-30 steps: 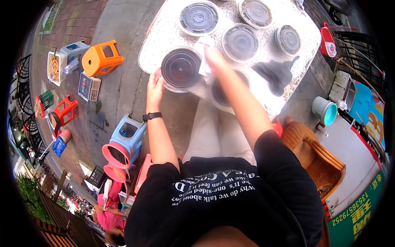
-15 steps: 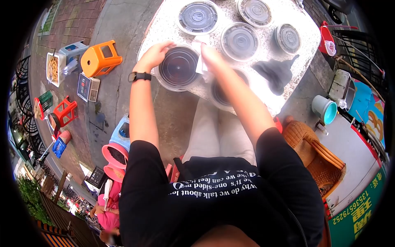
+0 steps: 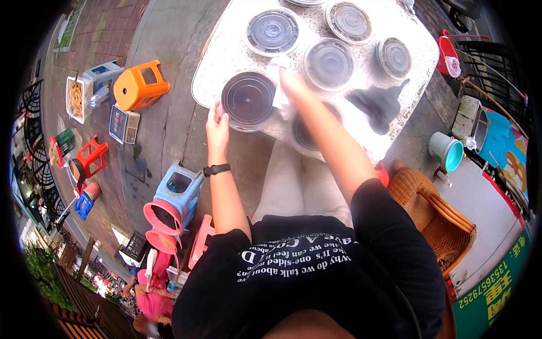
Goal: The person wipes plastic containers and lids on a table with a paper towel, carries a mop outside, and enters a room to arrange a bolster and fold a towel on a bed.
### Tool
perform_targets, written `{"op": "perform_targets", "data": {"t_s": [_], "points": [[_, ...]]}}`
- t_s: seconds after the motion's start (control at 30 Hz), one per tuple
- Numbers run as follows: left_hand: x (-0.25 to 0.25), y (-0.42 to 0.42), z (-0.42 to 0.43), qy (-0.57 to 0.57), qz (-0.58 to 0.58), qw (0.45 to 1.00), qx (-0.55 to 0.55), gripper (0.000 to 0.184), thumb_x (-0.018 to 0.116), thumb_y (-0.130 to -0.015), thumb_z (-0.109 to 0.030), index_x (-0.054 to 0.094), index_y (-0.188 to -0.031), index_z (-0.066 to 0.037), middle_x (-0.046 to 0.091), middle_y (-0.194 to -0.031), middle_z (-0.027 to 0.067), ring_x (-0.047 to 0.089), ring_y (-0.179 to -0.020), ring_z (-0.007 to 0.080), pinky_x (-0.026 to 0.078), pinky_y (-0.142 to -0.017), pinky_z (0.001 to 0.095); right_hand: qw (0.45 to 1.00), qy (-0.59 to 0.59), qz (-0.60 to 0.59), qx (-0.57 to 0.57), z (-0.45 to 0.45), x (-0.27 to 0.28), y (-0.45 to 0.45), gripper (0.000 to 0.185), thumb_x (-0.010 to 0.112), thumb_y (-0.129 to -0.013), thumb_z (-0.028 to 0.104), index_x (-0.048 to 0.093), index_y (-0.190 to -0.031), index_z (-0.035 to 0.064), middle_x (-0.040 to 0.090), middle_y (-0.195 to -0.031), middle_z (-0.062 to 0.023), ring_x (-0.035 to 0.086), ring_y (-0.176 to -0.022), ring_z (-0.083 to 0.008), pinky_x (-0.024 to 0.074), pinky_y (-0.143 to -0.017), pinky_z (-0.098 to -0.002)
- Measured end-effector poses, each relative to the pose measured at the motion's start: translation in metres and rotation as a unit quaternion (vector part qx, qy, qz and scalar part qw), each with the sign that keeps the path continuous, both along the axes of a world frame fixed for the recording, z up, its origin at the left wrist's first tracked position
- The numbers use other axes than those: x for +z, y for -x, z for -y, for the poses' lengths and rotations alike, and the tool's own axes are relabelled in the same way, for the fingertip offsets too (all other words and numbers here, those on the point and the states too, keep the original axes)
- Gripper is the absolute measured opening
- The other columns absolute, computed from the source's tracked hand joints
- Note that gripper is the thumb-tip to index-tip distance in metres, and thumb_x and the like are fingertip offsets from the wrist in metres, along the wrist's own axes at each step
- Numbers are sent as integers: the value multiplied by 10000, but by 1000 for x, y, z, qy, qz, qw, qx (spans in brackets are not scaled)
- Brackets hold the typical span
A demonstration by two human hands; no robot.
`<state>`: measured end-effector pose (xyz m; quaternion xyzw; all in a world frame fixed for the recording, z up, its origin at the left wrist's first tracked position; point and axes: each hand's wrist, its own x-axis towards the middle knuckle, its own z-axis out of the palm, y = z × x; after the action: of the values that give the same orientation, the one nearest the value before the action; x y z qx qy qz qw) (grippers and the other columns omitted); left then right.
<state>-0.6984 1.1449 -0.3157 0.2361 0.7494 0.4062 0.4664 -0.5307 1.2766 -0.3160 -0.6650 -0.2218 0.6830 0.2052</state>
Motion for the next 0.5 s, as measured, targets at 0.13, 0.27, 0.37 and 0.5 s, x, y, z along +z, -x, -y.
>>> {"op": "perform_targets", "data": {"t_s": [0.13,0.27,0.37,0.5], "points": [[-3,7,-14,-86,10,996,-35,410,400,-769,15,341,-1175,7,448,-1120,85,451,-975,141,356,-817,245,990,-28,92,105,-3,23,1,459,362,-788,283,475,-873,-154,536,-688,-194,534,-561,-226,411,-509,-341],[-3,40,-39,-41,48,980,-186,427,410,-732,36,377,-1156,0,446,-1121,77,435,-1002,147,334,-851,254,990,-52,88,99,-5,17,2,436,355,-789,264,482,-873,-146,549,-731,-224,558,-611,-274,413,-550,-352],[14,47,-63,-4,43,965,-259,421,420,-725,25,399,-1144,-14,461,-1104,59,451,-963,130,346,-826,244,995,-22,67,69,-9,12,3,435,362,-787,263,485,-866,-147,545,-763,-251,566,-675,-301,420,-576,-354],[17,48,-89,20,-8,941,-339,413,425,-710,24,433,-1119,-34,494,-1051,35,470,-874,107,365,-770,227,990,-38,82,104,-11,21,0,425,368,-784,260,496,-841,-141,542,-779,-262,558,-726,-324,414,-625,-357]]}}
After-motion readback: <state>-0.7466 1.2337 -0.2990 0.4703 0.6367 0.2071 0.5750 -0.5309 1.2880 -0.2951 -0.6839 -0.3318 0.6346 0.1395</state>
